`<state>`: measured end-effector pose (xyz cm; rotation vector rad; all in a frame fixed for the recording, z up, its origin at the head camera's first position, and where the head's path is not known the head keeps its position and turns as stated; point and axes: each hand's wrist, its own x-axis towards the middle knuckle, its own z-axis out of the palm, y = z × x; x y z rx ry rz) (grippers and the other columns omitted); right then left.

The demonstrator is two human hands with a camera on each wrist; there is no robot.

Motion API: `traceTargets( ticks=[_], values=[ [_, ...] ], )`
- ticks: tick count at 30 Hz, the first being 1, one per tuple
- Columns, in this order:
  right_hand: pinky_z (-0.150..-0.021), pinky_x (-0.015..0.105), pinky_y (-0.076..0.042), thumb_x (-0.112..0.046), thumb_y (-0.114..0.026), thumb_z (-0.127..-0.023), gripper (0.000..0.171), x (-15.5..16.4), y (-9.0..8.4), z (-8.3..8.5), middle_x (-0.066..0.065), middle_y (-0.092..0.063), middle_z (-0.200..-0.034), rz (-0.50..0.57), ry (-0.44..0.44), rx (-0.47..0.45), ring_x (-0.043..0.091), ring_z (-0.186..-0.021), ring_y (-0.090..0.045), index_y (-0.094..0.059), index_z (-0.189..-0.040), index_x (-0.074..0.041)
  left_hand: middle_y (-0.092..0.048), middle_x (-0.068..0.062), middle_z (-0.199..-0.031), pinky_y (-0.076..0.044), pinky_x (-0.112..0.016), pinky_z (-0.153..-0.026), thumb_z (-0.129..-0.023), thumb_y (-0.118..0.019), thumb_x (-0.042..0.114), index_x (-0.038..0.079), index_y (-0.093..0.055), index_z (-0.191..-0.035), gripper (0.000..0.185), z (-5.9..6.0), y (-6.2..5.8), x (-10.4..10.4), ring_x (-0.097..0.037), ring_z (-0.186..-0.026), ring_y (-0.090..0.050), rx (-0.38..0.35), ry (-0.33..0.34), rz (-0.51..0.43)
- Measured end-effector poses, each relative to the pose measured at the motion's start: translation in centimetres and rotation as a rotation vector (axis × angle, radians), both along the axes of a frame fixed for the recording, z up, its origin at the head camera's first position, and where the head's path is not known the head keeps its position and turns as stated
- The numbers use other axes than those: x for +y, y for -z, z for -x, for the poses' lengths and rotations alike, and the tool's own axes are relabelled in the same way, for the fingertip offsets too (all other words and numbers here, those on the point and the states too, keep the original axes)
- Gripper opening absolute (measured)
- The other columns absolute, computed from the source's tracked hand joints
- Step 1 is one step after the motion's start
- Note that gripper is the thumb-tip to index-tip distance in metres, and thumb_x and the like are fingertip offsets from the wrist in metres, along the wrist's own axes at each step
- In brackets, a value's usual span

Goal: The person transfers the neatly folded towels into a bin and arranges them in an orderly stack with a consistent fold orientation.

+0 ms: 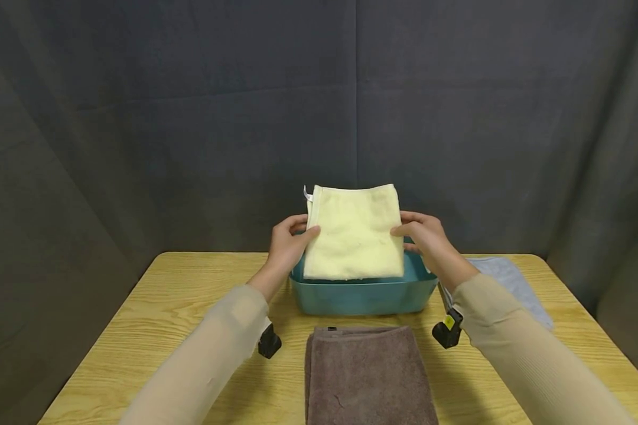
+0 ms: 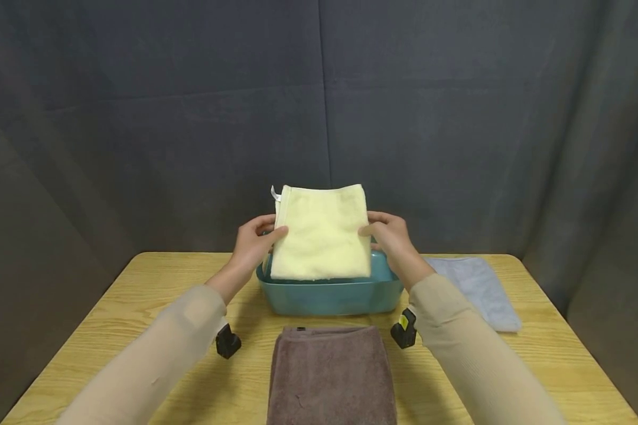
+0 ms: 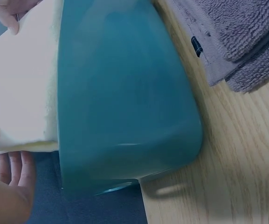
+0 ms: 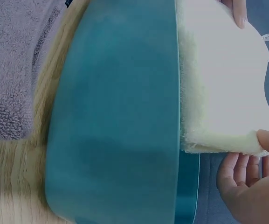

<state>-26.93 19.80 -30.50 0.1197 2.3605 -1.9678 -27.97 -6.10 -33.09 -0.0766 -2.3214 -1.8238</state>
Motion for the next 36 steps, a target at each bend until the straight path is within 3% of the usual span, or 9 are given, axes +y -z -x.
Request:
traceTargets(
  ticks=[7, 17, 30, 36],
  values=[
    [-0.106, 0.046, -0.041, -0.005, -0.056, -0.096, 0.06, 0.1, -0.2, 0.7, 0.016, -0.03, -0.157, -0.009, -0.012, -0.071, 0.037, -0.14, -0.032, -0.035, -0.152, -0.002, -0.065, -0.015, -0.114, -0.055, -0.035, -0.08, -0.094, -0.07, 0.015, 0.003, -0.063, -0.128, 0.037, 0.4, -0.2, 0.4, -0.026, -0.095, -0.066, -0.045, 0.01, 0.023],
    [-0.107, 0.046, -0.041, -0.007, -0.055, -0.097, 0.057, 0.3, 0.9, 0.7, 0.017, -0.033, -0.156, -0.076, -0.024, -0.08, 0.033, -0.143, -0.032, -0.037, -0.151, 0.0, -0.065, -0.015, -0.112, -0.055, -0.032, -0.077, -0.093, -0.07, 0.01, 0.0, -0.064, -0.125, 0.034, 0.4, 0.9, 0.7, -0.025, -0.092, -0.065, -0.084, 0.014, 0.052],
    [-0.097, 0.049, -0.047, -0.007, -0.062, -0.095, 0.053, 0.0, 3.4, 0.4, 0.023, -0.052, -0.133, -0.2, -0.021, 0.051, 0.038, -0.125, -0.05, -0.047, -0.145, 0.001, -0.064, -0.017, -0.116, -0.055, -0.037, -0.083, -0.094, -0.068, 0.01, -0.001, -0.059, -0.131, 0.039, 0.0, 2.3, 0.9, -0.029, -0.093, -0.066, -0.065, 0.034, 0.111],
    [-0.093, 0.047, -0.05, -0.006, -0.063, -0.095, 0.051, 0.4, 4.1, 0.5, 0.024, -0.054, -0.127, -0.253, -0.035, 0.082, 0.038, -0.119, -0.052, -0.048, -0.143, 0.004, -0.063, -0.016, -0.117, -0.053, -0.04, -0.085, -0.095, -0.068, 0.012, 0.001, -0.058, -0.133, 0.041, -0.1, 2.4, 1.1, -0.028, -0.094, -0.066, -0.068, 0.026, 0.196]
  ],
)
